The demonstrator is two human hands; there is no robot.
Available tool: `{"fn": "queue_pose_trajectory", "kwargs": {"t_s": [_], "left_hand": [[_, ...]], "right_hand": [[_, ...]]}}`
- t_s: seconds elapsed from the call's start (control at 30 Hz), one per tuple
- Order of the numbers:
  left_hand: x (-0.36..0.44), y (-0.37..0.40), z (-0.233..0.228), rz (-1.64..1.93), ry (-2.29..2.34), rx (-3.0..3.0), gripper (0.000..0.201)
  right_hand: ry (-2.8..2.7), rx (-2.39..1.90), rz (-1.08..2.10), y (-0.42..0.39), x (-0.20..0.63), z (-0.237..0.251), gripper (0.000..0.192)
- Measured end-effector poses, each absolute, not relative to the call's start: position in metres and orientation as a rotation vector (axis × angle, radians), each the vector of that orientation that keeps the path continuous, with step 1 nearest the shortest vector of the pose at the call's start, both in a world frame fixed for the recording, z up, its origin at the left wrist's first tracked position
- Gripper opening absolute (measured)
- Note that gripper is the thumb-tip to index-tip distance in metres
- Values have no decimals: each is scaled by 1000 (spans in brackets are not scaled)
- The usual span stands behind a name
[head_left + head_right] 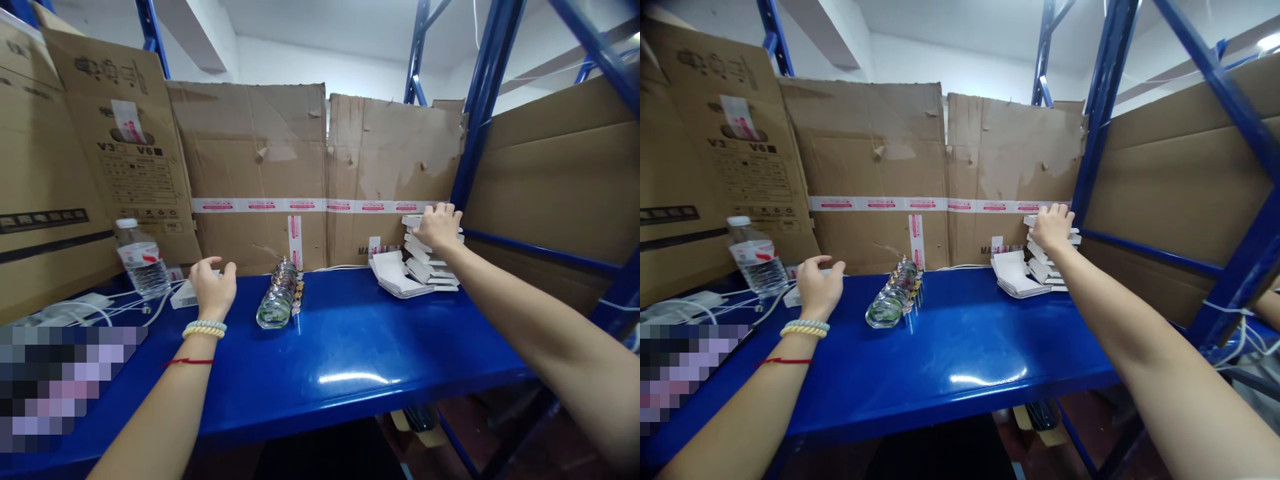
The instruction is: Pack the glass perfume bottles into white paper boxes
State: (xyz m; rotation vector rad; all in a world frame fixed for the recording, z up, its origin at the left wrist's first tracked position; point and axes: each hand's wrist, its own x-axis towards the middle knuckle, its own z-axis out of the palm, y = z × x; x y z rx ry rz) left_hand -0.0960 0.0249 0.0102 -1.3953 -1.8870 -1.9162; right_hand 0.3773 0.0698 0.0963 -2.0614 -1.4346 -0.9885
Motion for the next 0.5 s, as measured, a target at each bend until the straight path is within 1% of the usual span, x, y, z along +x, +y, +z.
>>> {"fn": "queue_pose_trajectory", "kwargs": {"t_s": [0.2, 0.33, 0.5], "left_hand": [[-93, 23, 8, -1911, -1851, -1425, 22], [-95, 24, 7, -1912, -1827, -1429, 24], [-94, 24, 7, -1919, -1762, -1412, 23]], "right_hand": [[-1556, -2254, -1024, 85, 391, 87, 32], [-1641, -2191, -1055, 79, 393, 90, 33], [-1707, -1946, -1237, 56, 386, 109, 36]]}}
